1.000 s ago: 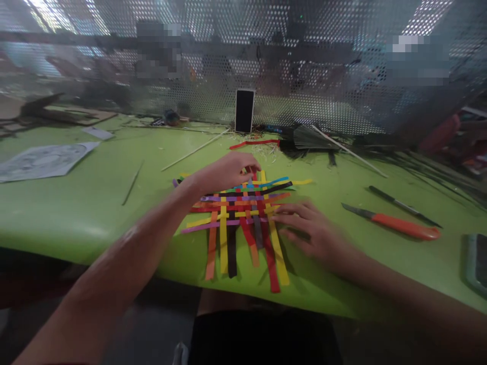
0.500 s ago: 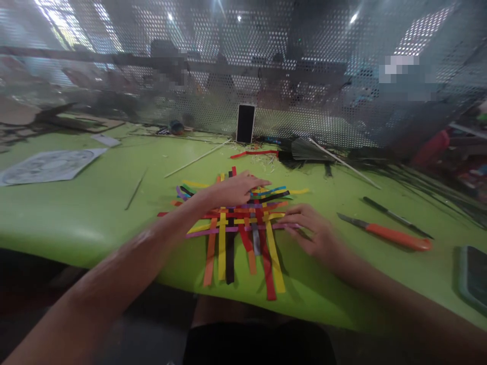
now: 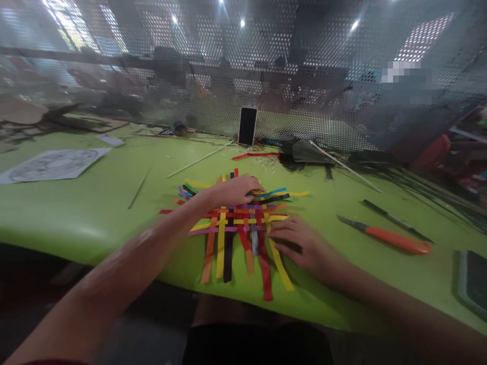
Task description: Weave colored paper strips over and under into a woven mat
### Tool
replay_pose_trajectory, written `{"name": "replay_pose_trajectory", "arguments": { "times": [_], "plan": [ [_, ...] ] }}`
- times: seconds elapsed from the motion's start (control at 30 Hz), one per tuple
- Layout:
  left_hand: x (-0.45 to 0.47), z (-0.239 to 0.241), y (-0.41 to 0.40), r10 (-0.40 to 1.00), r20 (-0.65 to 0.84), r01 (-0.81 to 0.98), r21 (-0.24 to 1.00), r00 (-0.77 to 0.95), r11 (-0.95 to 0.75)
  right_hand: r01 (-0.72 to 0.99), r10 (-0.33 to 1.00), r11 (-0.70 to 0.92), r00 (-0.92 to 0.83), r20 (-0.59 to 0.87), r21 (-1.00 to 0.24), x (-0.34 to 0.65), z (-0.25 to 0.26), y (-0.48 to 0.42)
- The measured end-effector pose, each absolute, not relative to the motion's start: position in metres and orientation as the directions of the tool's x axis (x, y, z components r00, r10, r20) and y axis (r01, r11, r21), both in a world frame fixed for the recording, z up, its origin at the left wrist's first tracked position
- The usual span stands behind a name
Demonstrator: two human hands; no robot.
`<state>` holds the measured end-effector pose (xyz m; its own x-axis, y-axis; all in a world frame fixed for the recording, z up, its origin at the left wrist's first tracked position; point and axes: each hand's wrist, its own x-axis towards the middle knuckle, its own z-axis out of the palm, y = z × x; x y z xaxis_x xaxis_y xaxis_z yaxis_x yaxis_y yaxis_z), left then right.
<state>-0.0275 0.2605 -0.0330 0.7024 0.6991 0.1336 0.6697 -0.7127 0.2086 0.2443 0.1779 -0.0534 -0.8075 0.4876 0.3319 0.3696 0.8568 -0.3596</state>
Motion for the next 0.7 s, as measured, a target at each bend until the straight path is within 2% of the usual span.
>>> {"name": "replay_pose_trajectory", "arguments": {
  "times": [0.13,0.27,0.43,0.7],
  "plan": [
    [-0.0289,-0.0351,0.2641,0.690,0.127,0.667,0.182,0.712,-0.722,0.430,0.524,0.832,-0.817,0.240,-0.350,0.2449,-0.0519,0.1783],
    [-0.0300,-0.0357,0.2668,0.686,0.113,0.667,0.163,0.719,-0.727,0.509,0.610,0.777,-0.753,0.245,-0.370,0.2457,-0.0561,0.1798],
    [-0.0304,-0.0360,0.2665,0.680,0.130,0.663,0.156,0.721,-0.733,0.481,0.567,0.814,-0.780,0.266,-0.325,0.2459,-0.0611,0.1821],
    [-0.0274,-0.0313,0.2582,0.718,0.082,0.696,0.196,0.691,-0.691,0.508,0.574,0.809,-0.791,0.213,-0.297,0.2417,-0.0523,0.1776]
  ]
}}
